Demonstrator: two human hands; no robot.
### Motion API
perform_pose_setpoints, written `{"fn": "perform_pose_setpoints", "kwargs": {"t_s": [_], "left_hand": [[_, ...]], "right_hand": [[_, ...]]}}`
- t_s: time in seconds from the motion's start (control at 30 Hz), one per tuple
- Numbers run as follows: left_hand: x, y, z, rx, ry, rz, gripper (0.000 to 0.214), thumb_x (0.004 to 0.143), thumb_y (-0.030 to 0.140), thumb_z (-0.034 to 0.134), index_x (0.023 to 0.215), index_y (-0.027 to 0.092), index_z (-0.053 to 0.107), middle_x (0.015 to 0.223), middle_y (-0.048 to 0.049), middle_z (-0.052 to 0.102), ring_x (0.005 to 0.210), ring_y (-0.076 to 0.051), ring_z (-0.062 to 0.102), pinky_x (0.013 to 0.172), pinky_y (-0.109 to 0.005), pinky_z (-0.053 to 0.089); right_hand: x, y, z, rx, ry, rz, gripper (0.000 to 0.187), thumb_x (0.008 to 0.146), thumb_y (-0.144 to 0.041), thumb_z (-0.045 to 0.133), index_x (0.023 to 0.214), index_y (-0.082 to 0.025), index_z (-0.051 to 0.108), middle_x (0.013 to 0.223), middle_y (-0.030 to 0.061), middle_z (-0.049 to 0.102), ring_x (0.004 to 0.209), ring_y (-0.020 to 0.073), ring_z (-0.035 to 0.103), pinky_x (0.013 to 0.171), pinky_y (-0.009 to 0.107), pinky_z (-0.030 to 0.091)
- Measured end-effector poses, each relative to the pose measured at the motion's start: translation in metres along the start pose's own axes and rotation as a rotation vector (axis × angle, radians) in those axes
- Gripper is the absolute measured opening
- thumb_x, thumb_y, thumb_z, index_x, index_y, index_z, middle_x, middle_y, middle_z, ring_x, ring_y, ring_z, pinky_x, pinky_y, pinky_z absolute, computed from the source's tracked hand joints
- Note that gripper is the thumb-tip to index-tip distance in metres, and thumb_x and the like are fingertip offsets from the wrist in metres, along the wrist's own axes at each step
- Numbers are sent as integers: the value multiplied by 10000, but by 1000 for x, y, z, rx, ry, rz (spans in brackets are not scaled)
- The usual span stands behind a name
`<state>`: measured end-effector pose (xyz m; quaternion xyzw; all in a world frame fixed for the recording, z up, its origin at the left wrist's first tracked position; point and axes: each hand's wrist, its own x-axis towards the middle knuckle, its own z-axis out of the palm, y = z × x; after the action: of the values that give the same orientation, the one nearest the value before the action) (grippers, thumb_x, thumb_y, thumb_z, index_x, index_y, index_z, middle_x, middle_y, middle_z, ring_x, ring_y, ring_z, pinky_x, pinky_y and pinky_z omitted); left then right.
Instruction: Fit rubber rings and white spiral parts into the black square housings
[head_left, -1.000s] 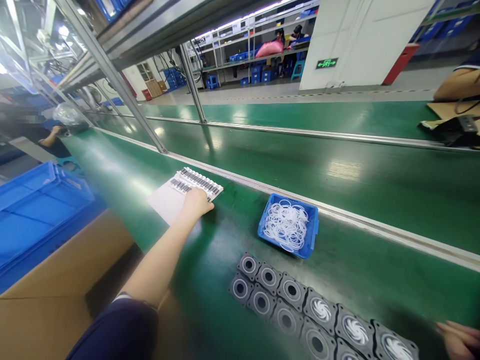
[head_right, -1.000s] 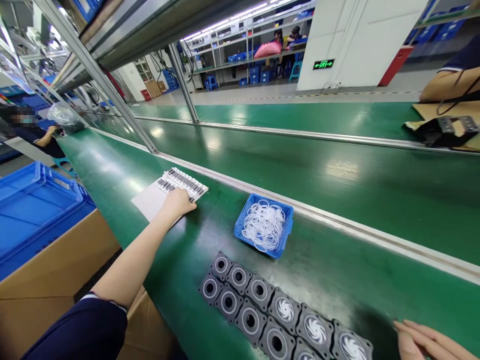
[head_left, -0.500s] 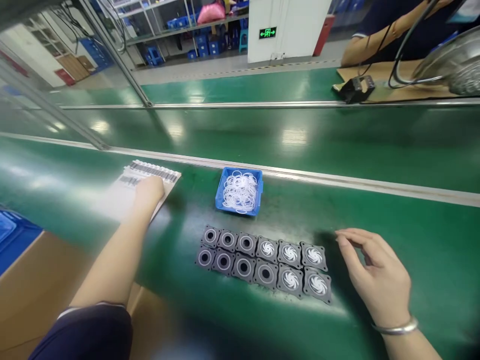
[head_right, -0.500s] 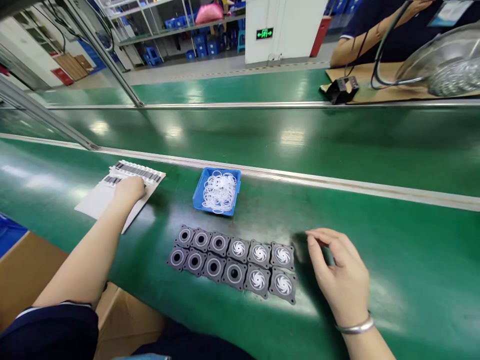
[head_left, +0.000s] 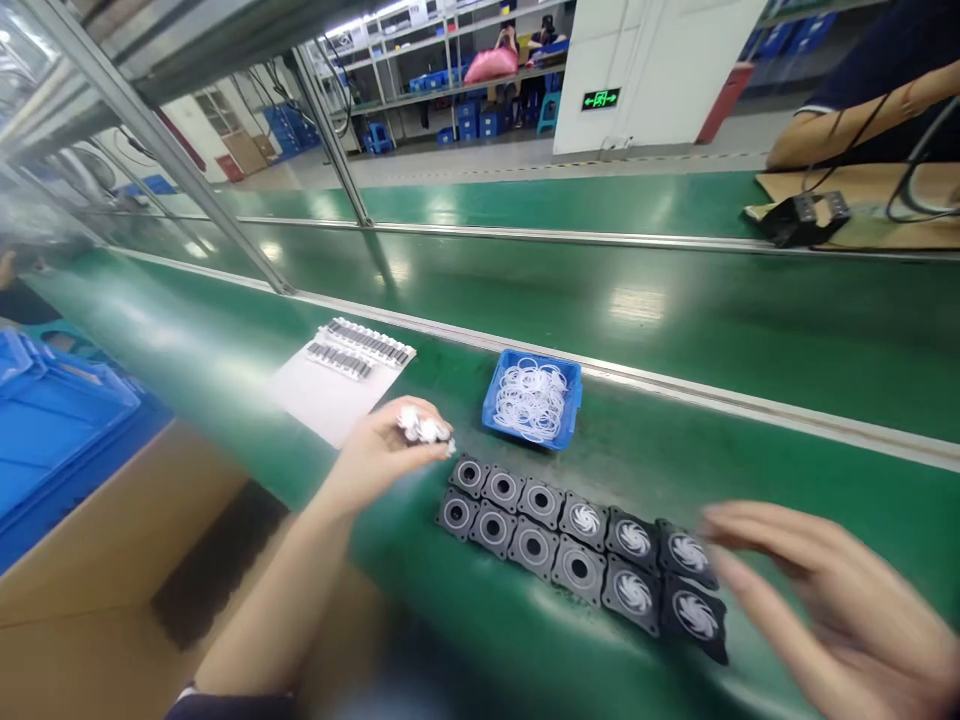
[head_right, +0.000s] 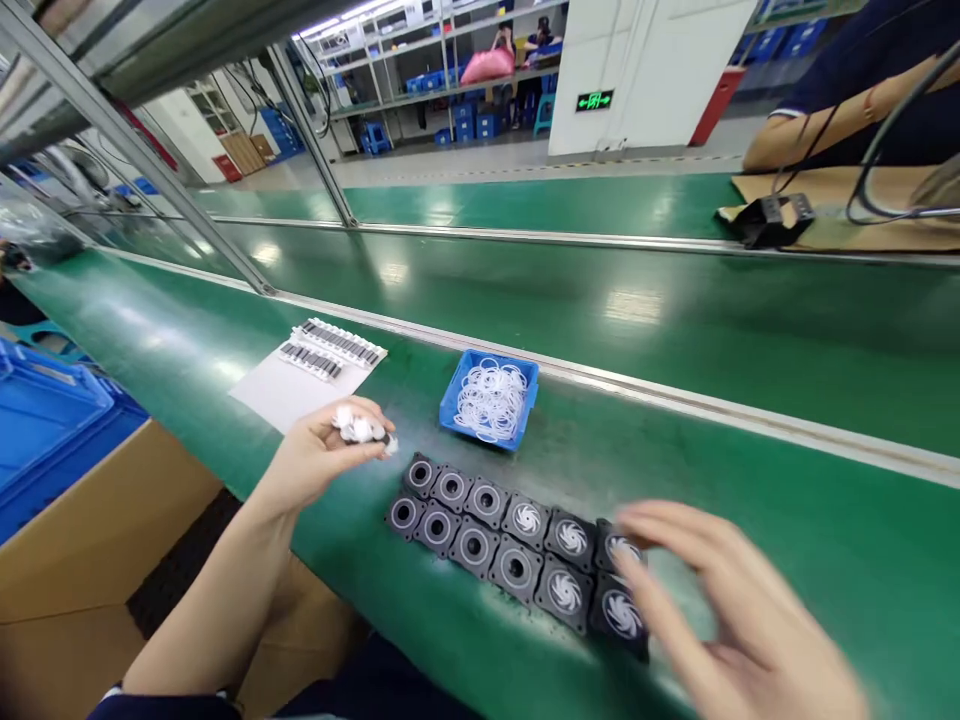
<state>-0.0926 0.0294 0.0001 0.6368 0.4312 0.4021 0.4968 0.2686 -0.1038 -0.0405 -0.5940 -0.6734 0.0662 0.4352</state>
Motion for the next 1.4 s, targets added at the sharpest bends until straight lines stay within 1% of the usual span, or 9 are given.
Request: {"fn": "perform_pose_setpoints", "kwargs": {"t_s": [0.07,0.17,0.37,0.63,0.7,0.9,1.1,1.23,1.4], "left_hand": [[-13,6,27,-132,-90,30,208,707,172,818,863,166,680,963,-52,653,946,-176,641,830,-279,535],[-26,9,58,-378,-186,-130,234,692,159,832,869,168,679,962,-44,660,865,-159,647,772,-273,542],[-44,4,86,-649,-175,-361,243,675,163,841,844,155,666,801,-3,634,768,-119,617,720,-232,514],[-54,6,84,-199,-234,224,263,717,13,727,896,204,750,934,-50,673,1080,-232,603,970,-362,468],[-55,8,84,-157,-233,246,292,699,-6,727,897,208,748,929,-43,678,1025,-218,620,959,-354,474],[-55,16,88,-658,-194,-444,448,782,206,769,1196,231,598,927,-26,661,790,-150,658,654,-247,580],[-53,18,88,-1158,-220,-952,245,949,233,556,1041,37,671,952,-124,698,766,-135,690,625,-173,604],[-53,19,89,-1235,-230,-962,258,962,239,528,1035,40,676,923,-121,698,782,-158,692,632,-219,620],[-54,18,95,-1079,-213,-742,207,935,204,575,1091,94,656,1040,-124,679,913,-176,676,786,-289,608]], "right_hand": [[9,-49,15,88,-221,-46,314,888,-387,630,1187,-294,600,1174,73,624,1031,242,635,848,381,559],[17,-96,43,247,-391,-49,490,911,-324,625,1362,-288,437,1294,70,553,1095,187,609,910,312,564],[8,-106,70,349,-283,76,410,926,-272,610,1305,-332,465,1094,17,614,974,156,627,869,299,559],[-5,-96,71,361,-253,20,365,944,-197,562,1277,-333,499,1186,30,603,1100,150,607,916,272,551],[-6,-95,70,327,-225,-9,349,940,-192,565,1260,-322,516,1154,32,614,1087,152,611,896,265,554],[-3,-102,61,297,-226,50,343,903,-256,643,1228,-298,541,1064,30,642,943,159,648,828,282,566],[9,-112,51,432,-274,163,262,963,-255,542,1223,-286,543,967,20,657,851,140,662,774,263,566],[11,-112,52,495,-278,251,243,968,-283,535,1211,-281,547,987,23,656,871,142,665,768,260,566],[7,-106,61,407,-321,239,344,904,-336,639,1232,-297,544,1091,32,631,974,174,632,862,319,549]]}}
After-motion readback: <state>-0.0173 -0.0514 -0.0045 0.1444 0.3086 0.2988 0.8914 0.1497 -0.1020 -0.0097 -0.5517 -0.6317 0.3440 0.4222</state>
